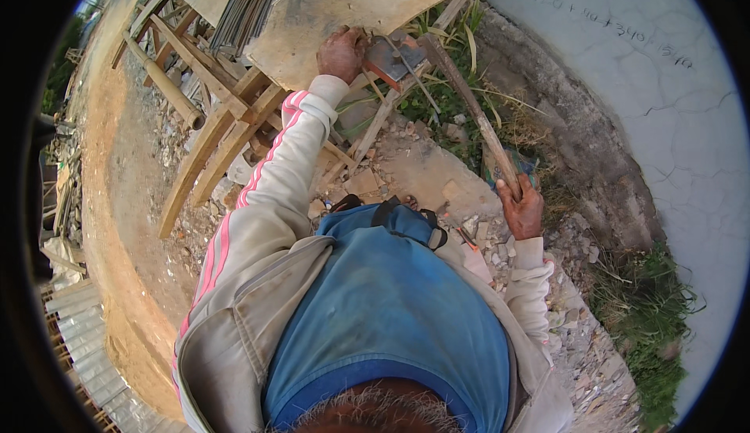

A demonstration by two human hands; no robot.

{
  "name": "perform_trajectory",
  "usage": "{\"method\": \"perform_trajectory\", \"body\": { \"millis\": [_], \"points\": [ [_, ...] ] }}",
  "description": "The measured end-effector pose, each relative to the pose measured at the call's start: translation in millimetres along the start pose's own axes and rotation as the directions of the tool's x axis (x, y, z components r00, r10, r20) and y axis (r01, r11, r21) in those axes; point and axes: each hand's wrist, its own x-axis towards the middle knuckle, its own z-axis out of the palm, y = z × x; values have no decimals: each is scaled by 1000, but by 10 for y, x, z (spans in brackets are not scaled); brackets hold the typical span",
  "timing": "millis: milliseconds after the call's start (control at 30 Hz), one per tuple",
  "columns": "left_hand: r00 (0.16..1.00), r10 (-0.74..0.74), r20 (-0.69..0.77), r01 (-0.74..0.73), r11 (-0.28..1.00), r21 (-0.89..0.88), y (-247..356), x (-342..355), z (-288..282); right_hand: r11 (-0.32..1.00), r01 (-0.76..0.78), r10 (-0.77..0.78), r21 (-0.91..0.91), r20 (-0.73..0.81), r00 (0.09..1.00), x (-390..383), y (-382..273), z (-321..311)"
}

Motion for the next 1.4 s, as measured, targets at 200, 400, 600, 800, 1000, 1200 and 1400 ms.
{"method": "perform_trajectory", "body": {
  "millis": [200, 400, 600, 800, 1000, 1200, 1400],
  "points": [
    [1000, 19, 5, -19, 1000, 20, 8, -9, -61, 1000, 22, -22, 7, -9, 1000, 101, 181, 28],
    [979, -172, 114, 194, 954, -229, -6, -44, -148, 903, 66, 16, 425, -186, 982, 42, -42, 473],
    [772, -119, 625, 614, 399, -682, -229, 211, -358, 845, -14, 132, 534, -183, 974, 1, -246, 657],
    [871, -120, 475, 489, 143, -860, -291, 182, -401, 810, 112, 142, 575, -378, 915, -58, -321, 605],
    [860, -189, 473, 368, -413, -833, 34, -150, -285, 806, 54, 114, 590, -244, 963, 116, -592, 607],
    [778, -85, 623, 448, -621, -644, 407, -420, -163, 682, 150, 43, 716, -244, 969, 481, -1163, 789],
    [786, 16, 617, 471, -662, -583, 516, -573, -295, 645, 225, -66, 731, -240, 969, 742, -1681, 832]
  ]
}}
